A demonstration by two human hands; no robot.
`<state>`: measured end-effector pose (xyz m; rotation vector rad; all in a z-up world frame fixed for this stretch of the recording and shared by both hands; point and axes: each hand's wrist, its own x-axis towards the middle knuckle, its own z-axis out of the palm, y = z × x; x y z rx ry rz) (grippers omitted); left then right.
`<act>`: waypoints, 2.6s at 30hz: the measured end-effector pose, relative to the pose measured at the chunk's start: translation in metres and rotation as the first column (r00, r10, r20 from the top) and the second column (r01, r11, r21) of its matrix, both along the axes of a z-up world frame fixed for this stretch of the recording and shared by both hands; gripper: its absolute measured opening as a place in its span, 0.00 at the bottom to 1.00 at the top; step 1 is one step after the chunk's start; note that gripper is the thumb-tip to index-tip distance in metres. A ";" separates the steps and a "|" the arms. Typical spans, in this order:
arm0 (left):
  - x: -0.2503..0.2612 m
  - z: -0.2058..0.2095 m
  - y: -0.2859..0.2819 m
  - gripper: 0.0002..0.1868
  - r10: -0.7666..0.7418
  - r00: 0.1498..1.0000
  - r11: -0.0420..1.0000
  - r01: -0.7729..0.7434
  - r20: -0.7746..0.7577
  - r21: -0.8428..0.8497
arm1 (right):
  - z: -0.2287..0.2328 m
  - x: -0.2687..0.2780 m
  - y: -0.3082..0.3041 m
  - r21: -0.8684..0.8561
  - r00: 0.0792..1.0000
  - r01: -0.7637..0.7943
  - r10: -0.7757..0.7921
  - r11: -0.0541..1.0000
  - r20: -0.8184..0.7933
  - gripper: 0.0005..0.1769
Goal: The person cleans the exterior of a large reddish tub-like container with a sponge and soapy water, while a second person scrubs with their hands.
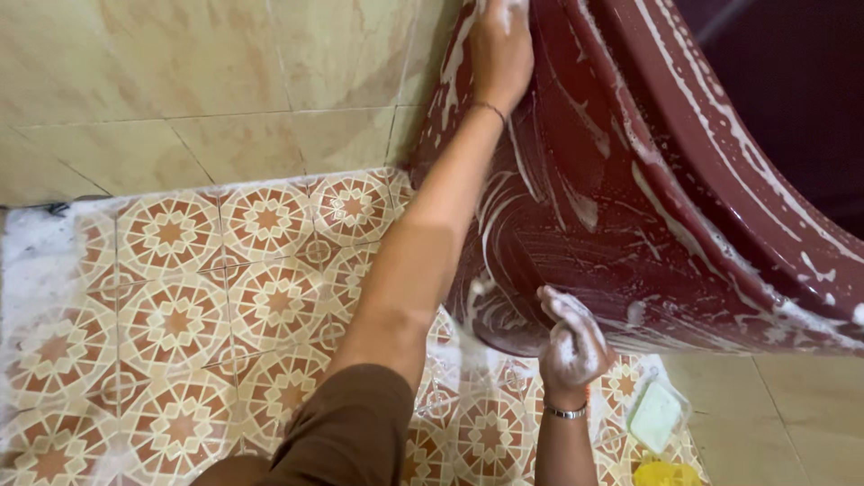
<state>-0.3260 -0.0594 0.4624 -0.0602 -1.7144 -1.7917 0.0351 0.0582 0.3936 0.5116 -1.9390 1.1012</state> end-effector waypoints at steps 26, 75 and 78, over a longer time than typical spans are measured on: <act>0.247 -0.003 0.055 0.16 -0.126 0.882 0.988 0.070 -0.454 -0.137 | -0.031 0.006 0.018 0.010 0.990 0.139 -0.139 0.990 0.005 0.07; 0.260 -0.207 0.051 0.12 -0.083 0.989 0.995 0.090 0.126 -0.054 | -0.134 0.070 0.009 -0.530 0.914 -0.044 0.248 0.847 0.322 0.05; 0.281 -0.241 0.061 0.10 0.155 0.987 0.963 -0.140 0.047 -0.229 | -0.138 0.069 0.012 -0.493 0.912 -0.056 0.246 0.868 0.329 0.05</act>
